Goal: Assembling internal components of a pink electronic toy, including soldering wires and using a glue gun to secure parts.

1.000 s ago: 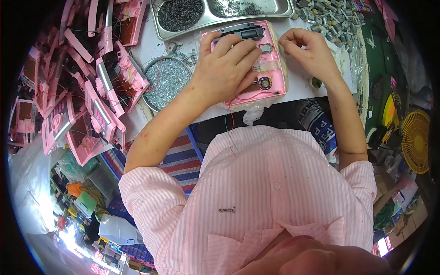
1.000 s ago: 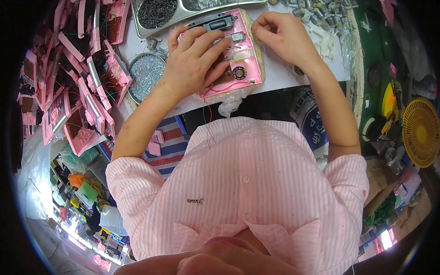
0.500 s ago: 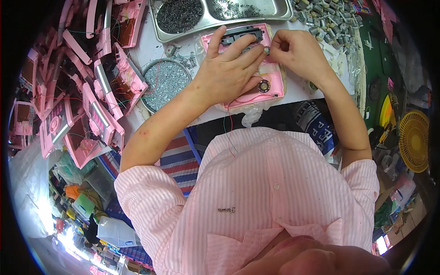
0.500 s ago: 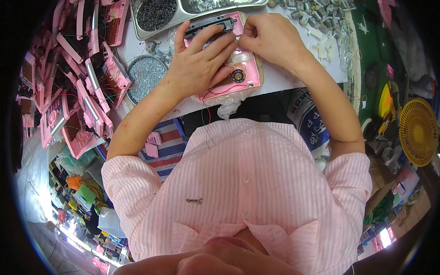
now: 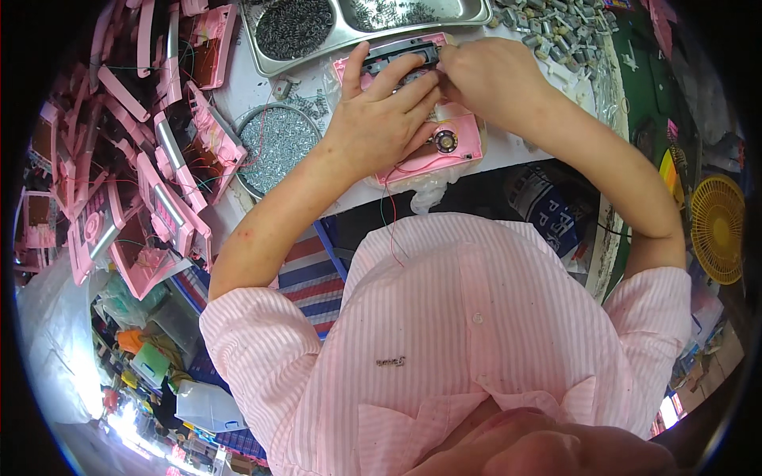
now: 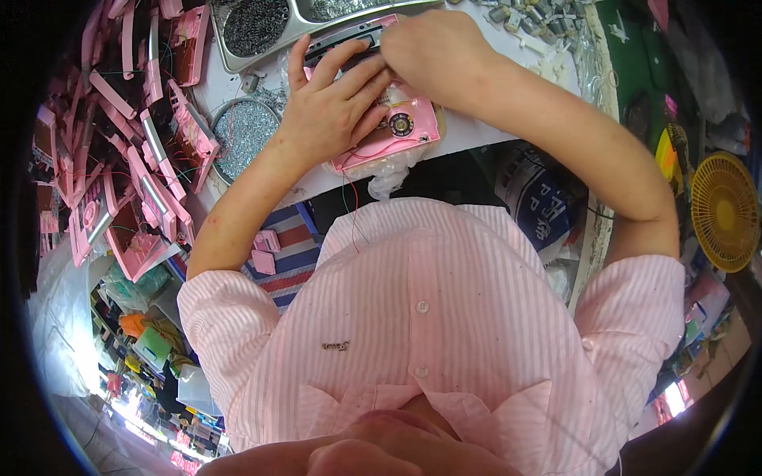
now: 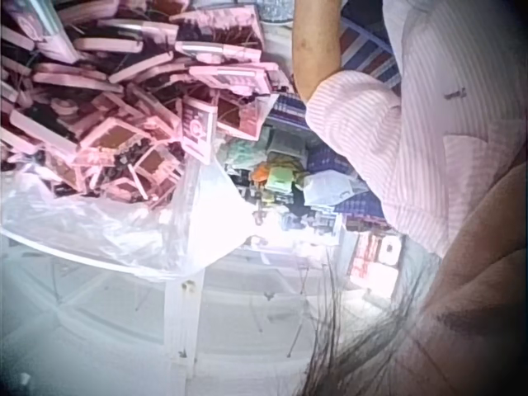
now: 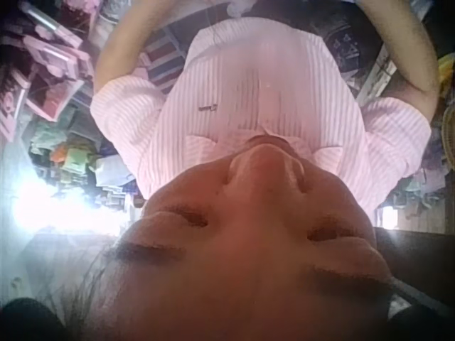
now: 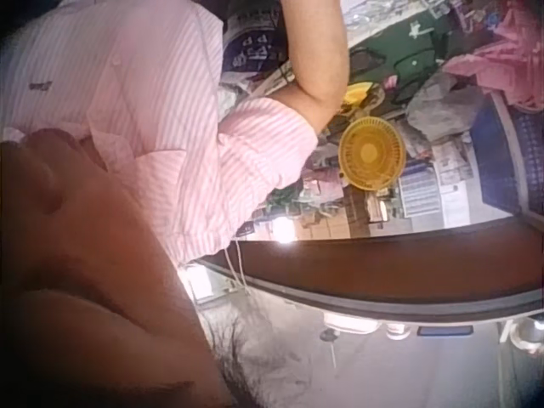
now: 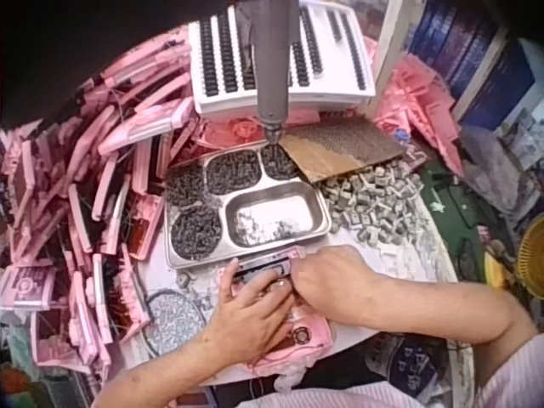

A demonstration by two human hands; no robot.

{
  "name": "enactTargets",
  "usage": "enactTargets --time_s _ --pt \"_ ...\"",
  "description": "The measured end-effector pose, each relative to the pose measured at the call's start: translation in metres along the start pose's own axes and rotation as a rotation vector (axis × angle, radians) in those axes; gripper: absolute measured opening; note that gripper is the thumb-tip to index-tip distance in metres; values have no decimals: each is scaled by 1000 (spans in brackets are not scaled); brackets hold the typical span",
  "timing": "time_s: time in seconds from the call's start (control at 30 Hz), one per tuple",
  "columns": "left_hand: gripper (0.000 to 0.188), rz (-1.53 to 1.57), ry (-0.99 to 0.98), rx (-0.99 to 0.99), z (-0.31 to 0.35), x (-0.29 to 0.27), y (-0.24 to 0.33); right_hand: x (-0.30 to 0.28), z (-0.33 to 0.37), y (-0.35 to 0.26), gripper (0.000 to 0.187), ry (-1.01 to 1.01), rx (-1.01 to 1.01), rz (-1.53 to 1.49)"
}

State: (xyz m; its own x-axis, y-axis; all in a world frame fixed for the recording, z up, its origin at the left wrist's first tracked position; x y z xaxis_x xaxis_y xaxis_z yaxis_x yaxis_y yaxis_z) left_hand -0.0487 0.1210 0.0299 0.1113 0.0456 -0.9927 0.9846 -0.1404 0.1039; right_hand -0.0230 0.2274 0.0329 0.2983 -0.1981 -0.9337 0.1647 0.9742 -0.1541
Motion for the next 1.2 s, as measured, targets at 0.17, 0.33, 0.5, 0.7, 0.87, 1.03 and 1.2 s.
enactTargets --time_s 0.17,0.33,0.5,0.7,0.87,1.03,1.2 --pt "46 18 36 -14 2 -2 0 25 25 60 22 24 114 -957" --pt "45 20 28 -19 1 -1 0 59 23 55 19 -11 134 -1301" --pt "45 50 40 -20 1 -1 0 55 20 52 20 -37 159 -1252" --pt "45 79 27 -23 3 0 -2 24 30 32 24 236 171 -656" --pt "46 96 30 -12 1 -2 0 20 34 25 19 306 227 -591" --pt "47 89 12 -16 0 -5 -1 22 31 25 21 334 270 -611" --pt "52 119 -69 -15 -2 -9 -3 29 32 44 18 114 60 -1016"
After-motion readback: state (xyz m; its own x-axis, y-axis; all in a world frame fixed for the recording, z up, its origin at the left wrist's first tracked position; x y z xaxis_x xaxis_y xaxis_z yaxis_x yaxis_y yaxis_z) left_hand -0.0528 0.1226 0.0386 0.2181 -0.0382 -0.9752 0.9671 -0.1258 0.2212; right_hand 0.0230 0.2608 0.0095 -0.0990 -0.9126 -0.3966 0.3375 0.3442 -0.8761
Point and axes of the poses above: each hand's wrist, its own z-axis away from the middle knuckle, its own x-axis out of the palm, y = z × x, the point moved 9 cm from there along -z, towards the middle knuckle, and after that the axes turned 15 degrees about -y, right-handed, at the moved point
